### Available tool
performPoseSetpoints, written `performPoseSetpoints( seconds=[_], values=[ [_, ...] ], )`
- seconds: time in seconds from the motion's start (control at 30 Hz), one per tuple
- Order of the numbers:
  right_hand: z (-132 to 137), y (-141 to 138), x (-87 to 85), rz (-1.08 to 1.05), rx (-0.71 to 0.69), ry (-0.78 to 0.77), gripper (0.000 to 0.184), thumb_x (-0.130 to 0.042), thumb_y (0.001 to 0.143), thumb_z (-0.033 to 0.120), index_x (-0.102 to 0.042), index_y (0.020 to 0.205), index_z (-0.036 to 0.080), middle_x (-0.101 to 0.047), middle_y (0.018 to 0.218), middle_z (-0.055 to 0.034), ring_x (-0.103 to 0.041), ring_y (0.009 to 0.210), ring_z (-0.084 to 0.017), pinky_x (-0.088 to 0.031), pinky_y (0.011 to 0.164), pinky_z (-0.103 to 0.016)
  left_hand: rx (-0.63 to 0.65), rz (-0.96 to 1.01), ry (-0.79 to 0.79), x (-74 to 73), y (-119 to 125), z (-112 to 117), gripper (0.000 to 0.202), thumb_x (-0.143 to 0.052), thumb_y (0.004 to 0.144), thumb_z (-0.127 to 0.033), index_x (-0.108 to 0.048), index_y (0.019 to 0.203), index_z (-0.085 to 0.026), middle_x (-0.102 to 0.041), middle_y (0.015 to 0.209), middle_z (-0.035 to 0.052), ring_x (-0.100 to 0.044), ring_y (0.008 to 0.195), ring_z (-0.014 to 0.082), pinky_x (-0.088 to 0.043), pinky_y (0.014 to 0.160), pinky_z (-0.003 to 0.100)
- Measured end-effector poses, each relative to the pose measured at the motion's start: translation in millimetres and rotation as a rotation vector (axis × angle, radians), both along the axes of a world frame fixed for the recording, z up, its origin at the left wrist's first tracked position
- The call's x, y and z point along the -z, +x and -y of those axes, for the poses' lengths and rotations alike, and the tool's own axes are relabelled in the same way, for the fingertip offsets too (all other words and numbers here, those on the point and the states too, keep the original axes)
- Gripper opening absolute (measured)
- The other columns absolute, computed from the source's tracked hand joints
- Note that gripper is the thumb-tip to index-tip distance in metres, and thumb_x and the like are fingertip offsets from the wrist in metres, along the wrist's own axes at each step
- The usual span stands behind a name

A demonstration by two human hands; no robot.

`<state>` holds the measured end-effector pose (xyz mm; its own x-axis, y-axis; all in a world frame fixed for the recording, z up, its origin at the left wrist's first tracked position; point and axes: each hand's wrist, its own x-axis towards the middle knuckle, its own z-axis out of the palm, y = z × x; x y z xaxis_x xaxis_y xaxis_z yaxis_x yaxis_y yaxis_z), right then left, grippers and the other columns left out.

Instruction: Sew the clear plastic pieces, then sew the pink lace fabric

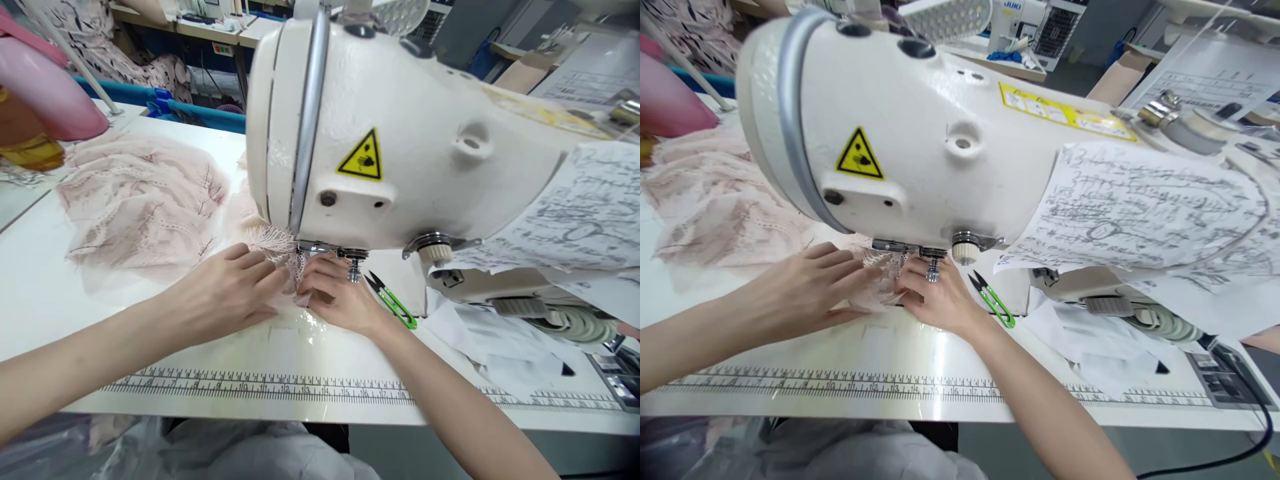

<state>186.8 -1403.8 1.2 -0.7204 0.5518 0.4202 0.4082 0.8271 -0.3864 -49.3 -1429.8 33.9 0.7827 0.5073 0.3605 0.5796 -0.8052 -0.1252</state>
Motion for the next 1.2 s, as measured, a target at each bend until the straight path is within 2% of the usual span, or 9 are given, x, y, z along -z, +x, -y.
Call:
performPoseSetpoints(
  seconds=[0.13, 0.23, 0.33, 0.43, 0.53, 0.6, 0.73, 1.0, 1.2],
  values=[
    [2, 2, -3.1, 0.047, 0.013, 0.041, 0.019, -0.052, 0.080, 0.007, -0.061, 0.089, 0.021, -0.067, 0.095, -0.0023, -0.060, 0.101, -0.018, -0.043, 0.084, -0.032, 0.006, -0.023, 0.108, 16.1, 9, -13, 0.032, -0.037, 0.091, -0.004, -0.061, 0.081, -0.021, -0.058, 0.063, -0.0021, -0.050, 0.060, 0.0151, -0.036, 0.063, 0.033],
    [7, 1, -6.4, 0.159, 0.053, 0.120, 0.023, -0.051, 0.086, 0.010, -0.060, 0.104, 0.020, -0.067, 0.112, -0.0054, -0.059, 0.103, -0.019, -0.043, 0.085, -0.034, -0.012, 0.035, 0.159, 23.1, 8, -13, 0.034, -0.037, 0.092, -0.003, -0.060, 0.076, -0.022, -0.057, 0.061, -0.0031, -0.048, 0.058, 0.0139, -0.034, 0.064, 0.034],
    [11, 0, -8.0, 0.248, 0.045, 0.178, 0.021, -0.049, 0.090, 0.008, -0.062, 0.098, 0.022, -0.068, 0.106, -0.0035, -0.059, 0.099, -0.018, -0.043, 0.082, -0.032, -0.006, 0.067, 0.171, 25.3, 7, -10, 0.034, -0.038, 0.091, -0.002, -0.062, 0.077, -0.022, -0.061, 0.065, -0.0028, -0.051, 0.062, 0.0146, -0.037, 0.068, 0.035],
    [12, -1, -8.6, 0.276, 0.050, 0.220, 0.025, -0.046, 0.092, 0.005, -0.064, 0.091, 0.023, -0.069, 0.091, -0.0012, -0.059, 0.090, -0.015, -0.044, 0.078, -0.031, -0.018, 0.122, 0.141, 29.9, 11, -8, 0.029, -0.040, 0.094, -0.007, -0.066, 0.090, -0.019, -0.072, 0.092, 0.0027, -0.062, 0.085, 0.0189, -0.042, 0.087, 0.040],
    [10, -2, -9.4, 0.275, 0.040, 0.282, 0.025, -0.045, 0.093, 0.006, -0.064, 0.085, 0.020, -0.068, 0.085, -0.0006, -0.059, 0.084, -0.014, -0.046, 0.077, -0.030, -0.044, 0.155, 0.039, 40.6, 16, -5, 0.033, -0.037, 0.098, -0.018, -0.063, 0.118, -0.013, -0.065, 0.126, 0.0094, -0.059, 0.114, 0.0238, -0.037, 0.106, 0.043],
    [8, -3, -9.2, 0.265, 0.028, 0.304, 0.023, -0.047, 0.094, 0.007, -0.064, 0.084, 0.018, -0.068, 0.084, -0.0006, -0.060, 0.085, -0.013, -0.048, 0.079, -0.029, -0.048, 0.131, -0.004, 49.0, 19, -4, 0.040, -0.034, 0.099, -0.020, -0.055, 0.131, -0.008, -0.059, 0.135, 0.0114, -0.055, 0.123, 0.0245, -0.036, 0.110, 0.042],
    [10, -3, -5.1, 0.262, 0.030, 0.294, 0.021, -0.047, 0.095, 0.009, -0.065, 0.088, 0.019, -0.068, 0.084, -0.0011, -0.061, 0.088, -0.013, -0.050, 0.078, -0.026, -0.046, 0.119, -0.040, 59.6, 17, -5, 0.044, -0.031, 0.098, -0.020, -0.051, 0.136, -0.008, -0.054, 0.140, 0.0107, -0.051, 0.130, 0.0238, -0.032, 0.114, 0.041],
    [17, -16, 1.3, 0.266, 0.078, 0.394, 0.020, -0.050, 0.094, 0.008, -0.065, 0.087, 0.018, -0.067, 0.082, 0.0000, -0.059, 0.087, -0.012, -0.049, 0.074, -0.023, 0.103, 0.164, -0.109, 53.0, 0, -24, 0.044, -0.041, 0.092, -0.021, -0.054, 0.134, -0.012, -0.057, 0.138, 0.0060, -0.050, 0.131, 0.0199, -0.022, 0.121, 0.037],
    [16, -22, 0.3, 0.250, 0.096, 0.456, 0.021, -0.050, 0.092, 0.005, -0.065, 0.085, 0.018, -0.068, 0.079, 0.0010, -0.061, 0.087, -0.011, -0.050, 0.075, -0.022, 0.084, 0.161, -0.138, 51.8, -1, -27, 0.047, -0.041, 0.089, -0.018, -0.053, 0.135, -0.014, -0.059, 0.136, 0.0053, -0.049, 0.132, 0.0199, -0.022, 0.121, 0.038]
  ],
)
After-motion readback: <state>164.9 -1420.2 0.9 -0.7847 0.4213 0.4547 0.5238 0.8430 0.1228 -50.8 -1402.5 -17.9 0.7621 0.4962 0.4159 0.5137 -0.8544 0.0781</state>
